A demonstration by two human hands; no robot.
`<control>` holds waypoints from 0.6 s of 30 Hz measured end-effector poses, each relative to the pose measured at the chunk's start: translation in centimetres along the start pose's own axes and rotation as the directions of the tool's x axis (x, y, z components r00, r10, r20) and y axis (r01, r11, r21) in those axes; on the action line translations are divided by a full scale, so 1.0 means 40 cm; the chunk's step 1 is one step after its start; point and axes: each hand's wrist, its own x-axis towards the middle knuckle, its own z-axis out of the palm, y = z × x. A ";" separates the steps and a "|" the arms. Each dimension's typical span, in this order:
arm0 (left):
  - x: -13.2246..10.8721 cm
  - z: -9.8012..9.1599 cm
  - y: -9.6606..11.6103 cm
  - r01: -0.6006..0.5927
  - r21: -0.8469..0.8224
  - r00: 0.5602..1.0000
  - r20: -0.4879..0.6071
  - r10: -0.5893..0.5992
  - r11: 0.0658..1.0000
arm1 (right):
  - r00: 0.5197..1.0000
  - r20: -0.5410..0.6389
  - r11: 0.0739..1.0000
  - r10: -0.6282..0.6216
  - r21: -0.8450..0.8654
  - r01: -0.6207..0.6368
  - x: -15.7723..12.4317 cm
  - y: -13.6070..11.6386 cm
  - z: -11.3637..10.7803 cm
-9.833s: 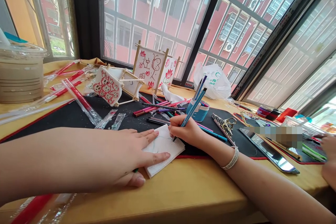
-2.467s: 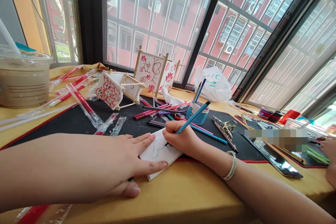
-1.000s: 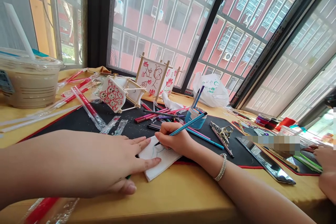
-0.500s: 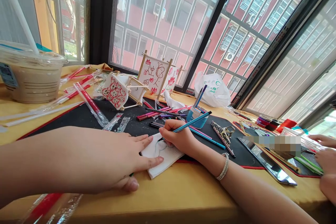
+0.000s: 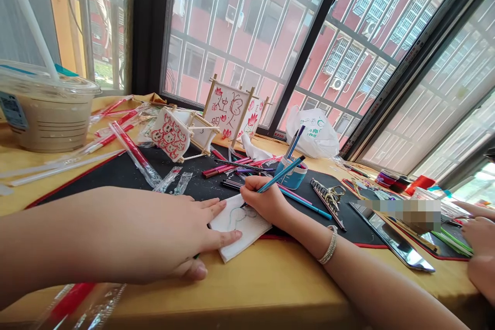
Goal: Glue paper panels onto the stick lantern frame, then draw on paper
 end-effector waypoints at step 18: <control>0.000 0.006 -0.008 -0.005 -0.052 1.000 0.019 0.006 0.999 | 0.999 0.028 0.998 0.035 0.041 -0.036 0.000 0.006 -0.013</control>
